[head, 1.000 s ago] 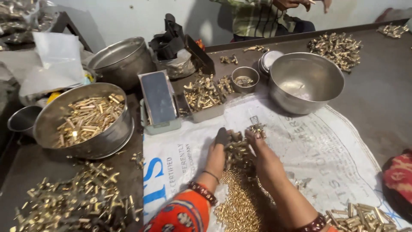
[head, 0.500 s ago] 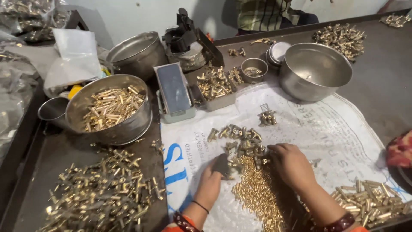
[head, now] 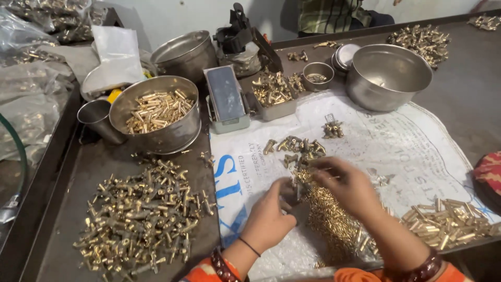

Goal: The person repeatedly picks small brass-colored metal components from a pile on a white sack and inserts them into a handheld tool, then places the assembled pieces into a metal bowl. The process is repeated continuously throughout the clip.

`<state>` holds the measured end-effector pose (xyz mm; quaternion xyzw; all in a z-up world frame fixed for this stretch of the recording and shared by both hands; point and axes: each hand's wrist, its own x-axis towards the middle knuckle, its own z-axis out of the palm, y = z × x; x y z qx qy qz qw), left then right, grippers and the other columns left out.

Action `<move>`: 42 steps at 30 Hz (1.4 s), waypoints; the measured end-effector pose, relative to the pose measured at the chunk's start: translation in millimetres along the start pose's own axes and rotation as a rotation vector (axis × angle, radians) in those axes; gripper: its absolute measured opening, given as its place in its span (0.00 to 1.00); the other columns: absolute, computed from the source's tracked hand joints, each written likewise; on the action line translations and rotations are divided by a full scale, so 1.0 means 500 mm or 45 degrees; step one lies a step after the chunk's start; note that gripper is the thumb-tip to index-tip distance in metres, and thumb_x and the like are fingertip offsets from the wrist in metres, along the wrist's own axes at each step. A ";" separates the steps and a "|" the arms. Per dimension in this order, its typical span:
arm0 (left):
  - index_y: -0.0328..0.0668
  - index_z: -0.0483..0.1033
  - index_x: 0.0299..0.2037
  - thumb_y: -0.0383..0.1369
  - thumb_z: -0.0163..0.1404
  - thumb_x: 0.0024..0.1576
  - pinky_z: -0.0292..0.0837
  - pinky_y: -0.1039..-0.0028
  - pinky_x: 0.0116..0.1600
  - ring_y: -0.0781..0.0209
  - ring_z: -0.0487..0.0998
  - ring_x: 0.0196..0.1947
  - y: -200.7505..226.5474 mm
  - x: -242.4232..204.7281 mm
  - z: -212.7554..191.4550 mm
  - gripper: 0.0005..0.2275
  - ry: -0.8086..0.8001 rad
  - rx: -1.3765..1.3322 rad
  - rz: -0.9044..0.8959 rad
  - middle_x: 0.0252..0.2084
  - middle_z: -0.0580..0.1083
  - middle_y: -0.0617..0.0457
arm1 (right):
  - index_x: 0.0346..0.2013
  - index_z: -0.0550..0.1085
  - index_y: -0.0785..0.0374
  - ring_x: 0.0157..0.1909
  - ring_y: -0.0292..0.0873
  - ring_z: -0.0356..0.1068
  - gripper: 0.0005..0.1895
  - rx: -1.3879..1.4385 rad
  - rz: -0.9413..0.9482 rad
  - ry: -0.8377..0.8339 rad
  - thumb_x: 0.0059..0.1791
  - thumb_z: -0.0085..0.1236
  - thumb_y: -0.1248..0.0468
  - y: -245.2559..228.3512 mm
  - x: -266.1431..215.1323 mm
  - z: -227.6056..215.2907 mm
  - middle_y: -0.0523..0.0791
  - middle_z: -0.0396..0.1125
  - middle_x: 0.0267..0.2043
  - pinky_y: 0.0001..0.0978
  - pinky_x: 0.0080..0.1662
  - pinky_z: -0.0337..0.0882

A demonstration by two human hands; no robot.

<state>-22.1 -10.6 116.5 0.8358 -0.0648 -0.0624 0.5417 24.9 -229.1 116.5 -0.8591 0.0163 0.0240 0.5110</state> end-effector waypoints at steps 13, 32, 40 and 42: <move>0.32 0.73 0.47 0.27 0.47 0.57 0.68 0.74 0.22 0.61 0.78 0.20 -0.040 -0.005 0.012 0.10 -0.163 -1.197 -0.400 0.32 0.77 0.47 | 0.45 0.83 0.46 0.50 0.44 0.74 0.11 -1.048 0.087 0.077 0.51 0.57 0.55 0.159 0.060 -0.096 0.39 0.75 0.51 0.39 0.53 0.75; 0.76 0.77 0.58 0.51 0.51 0.60 0.69 0.79 0.60 0.68 0.80 0.50 -0.329 0.181 0.154 0.16 -1.215 0.250 -0.355 0.48 0.80 0.62 | 0.40 0.76 0.59 0.47 0.50 0.70 0.15 -1.176 0.001 -0.045 0.44 0.61 0.56 0.115 0.106 -0.093 0.46 0.72 0.40 0.43 0.49 0.72; 0.37 0.80 0.56 0.37 0.62 0.54 0.73 0.69 0.63 0.61 0.81 0.56 -0.488 0.129 0.258 0.20 -0.739 -0.747 -0.191 0.53 0.82 0.49 | 0.37 0.83 0.58 0.49 0.43 0.78 0.09 0.097 -0.102 -0.209 0.43 0.69 0.63 0.069 0.013 -0.027 0.43 0.78 0.42 0.38 0.52 0.76; 0.34 0.77 0.57 0.34 0.63 0.53 0.72 0.70 0.64 0.61 0.80 0.56 -0.482 0.144 0.230 0.22 -0.794 -0.879 -0.188 0.54 0.80 0.48 | 0.36 0.82 0.60 0.49 0.43 0.78 0.07 0.112 -0.271 -0.255 0.44 0.69 0.65 0.084 0.009 -0.017 0.44 0.78 0.41 0.38 0.53 0.75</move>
